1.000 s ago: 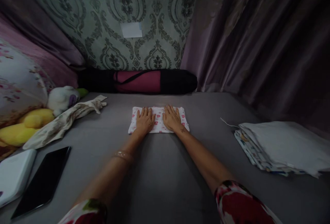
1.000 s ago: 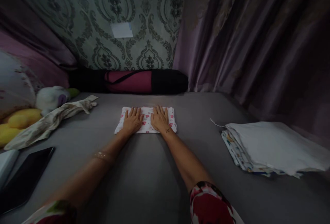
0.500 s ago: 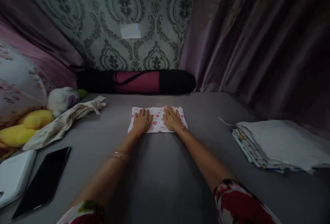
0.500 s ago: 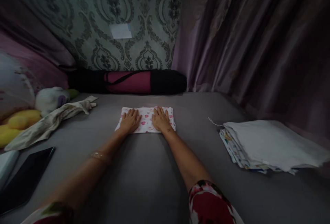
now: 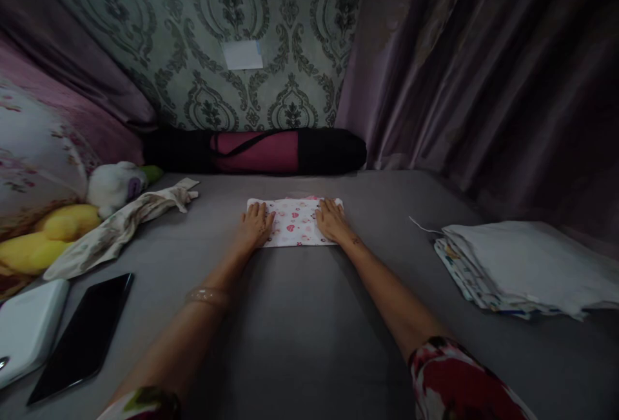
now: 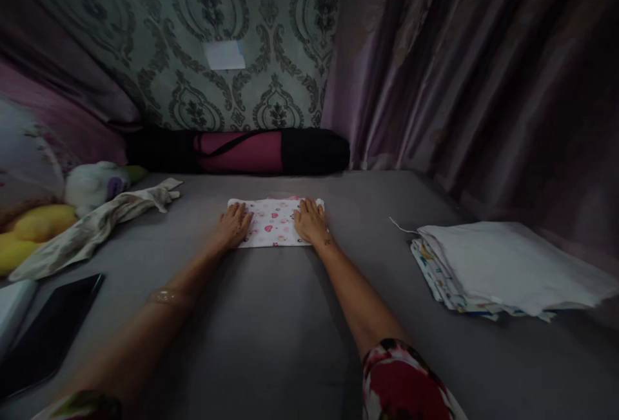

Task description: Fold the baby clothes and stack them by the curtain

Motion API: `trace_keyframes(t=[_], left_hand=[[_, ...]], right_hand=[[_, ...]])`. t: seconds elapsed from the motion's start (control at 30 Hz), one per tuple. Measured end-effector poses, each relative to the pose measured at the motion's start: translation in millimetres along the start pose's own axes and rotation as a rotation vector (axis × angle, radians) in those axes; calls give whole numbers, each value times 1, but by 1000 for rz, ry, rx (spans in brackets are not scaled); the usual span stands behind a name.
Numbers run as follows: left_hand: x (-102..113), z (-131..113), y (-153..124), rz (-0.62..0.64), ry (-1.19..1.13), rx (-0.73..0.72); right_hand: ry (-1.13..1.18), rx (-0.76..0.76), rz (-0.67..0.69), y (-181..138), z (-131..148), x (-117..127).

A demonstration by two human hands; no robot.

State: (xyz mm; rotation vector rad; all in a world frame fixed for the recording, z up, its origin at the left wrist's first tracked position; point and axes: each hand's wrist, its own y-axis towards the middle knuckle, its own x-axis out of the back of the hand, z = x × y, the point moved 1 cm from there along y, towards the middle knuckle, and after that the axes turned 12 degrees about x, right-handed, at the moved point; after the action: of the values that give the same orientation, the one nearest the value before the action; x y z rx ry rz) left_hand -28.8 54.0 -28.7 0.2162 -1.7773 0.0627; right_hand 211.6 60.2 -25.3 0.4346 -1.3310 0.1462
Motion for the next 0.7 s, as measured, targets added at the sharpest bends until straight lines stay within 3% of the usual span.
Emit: trace_keyframes(t=[0.23,0.4,0.5,0.7], left_hand=[[-7,40,-5,24,-140,-33],[-10,48,-3,-100,-399,-14],[-10,52,-2,-164,-523,14],[-9,51,-4,-162,-480,8]], right_hand=[[-22,-22,12,-11,-22,0],[-32,-21,65,-9,-17,10],[-67,27,25,-6,-10,13],[-70,44,23,-6,-3,-2]])
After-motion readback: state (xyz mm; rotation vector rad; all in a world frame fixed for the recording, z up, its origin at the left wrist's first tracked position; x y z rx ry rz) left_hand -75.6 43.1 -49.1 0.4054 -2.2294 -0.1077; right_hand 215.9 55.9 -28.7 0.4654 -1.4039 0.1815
